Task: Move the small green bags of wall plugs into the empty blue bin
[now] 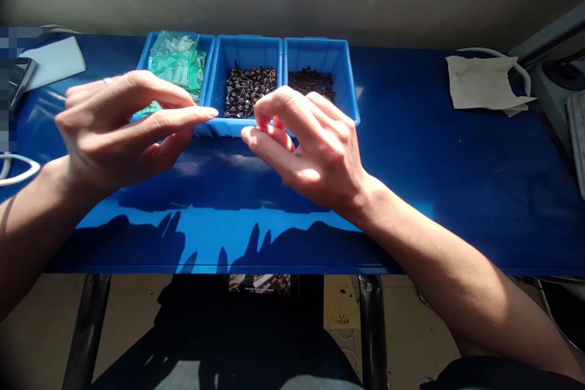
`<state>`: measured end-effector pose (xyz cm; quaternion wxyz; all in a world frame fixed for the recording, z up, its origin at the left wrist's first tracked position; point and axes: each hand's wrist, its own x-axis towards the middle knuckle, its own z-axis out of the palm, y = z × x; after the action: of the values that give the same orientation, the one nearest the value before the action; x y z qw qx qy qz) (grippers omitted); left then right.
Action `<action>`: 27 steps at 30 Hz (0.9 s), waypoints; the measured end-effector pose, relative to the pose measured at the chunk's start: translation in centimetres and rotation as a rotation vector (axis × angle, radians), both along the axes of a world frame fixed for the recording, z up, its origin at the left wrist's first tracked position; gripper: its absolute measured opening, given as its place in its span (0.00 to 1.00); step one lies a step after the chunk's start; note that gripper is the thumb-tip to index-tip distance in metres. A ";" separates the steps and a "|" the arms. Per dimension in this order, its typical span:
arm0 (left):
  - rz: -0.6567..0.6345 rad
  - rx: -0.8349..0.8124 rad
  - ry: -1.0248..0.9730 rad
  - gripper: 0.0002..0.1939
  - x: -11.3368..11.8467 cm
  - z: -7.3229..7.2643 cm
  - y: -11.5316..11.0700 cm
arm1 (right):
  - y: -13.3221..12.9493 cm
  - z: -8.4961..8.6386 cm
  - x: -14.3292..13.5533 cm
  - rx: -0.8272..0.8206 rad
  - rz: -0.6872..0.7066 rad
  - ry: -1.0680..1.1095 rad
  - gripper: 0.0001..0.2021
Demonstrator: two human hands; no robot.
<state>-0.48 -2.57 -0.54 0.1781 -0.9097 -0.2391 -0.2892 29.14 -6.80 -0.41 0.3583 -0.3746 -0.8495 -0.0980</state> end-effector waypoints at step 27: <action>-0.153 0.113 -0.060 0.15 0.7 0.3 0.6 | 0.6 -1.0 0.2 0.088 0.056 0.068 0.08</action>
<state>0.19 -2.01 -0.27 0.1991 -0.9047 -0.1577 -0.3420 29.32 -6.25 -1.45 0.4055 -0.3379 -0.8418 -0.1125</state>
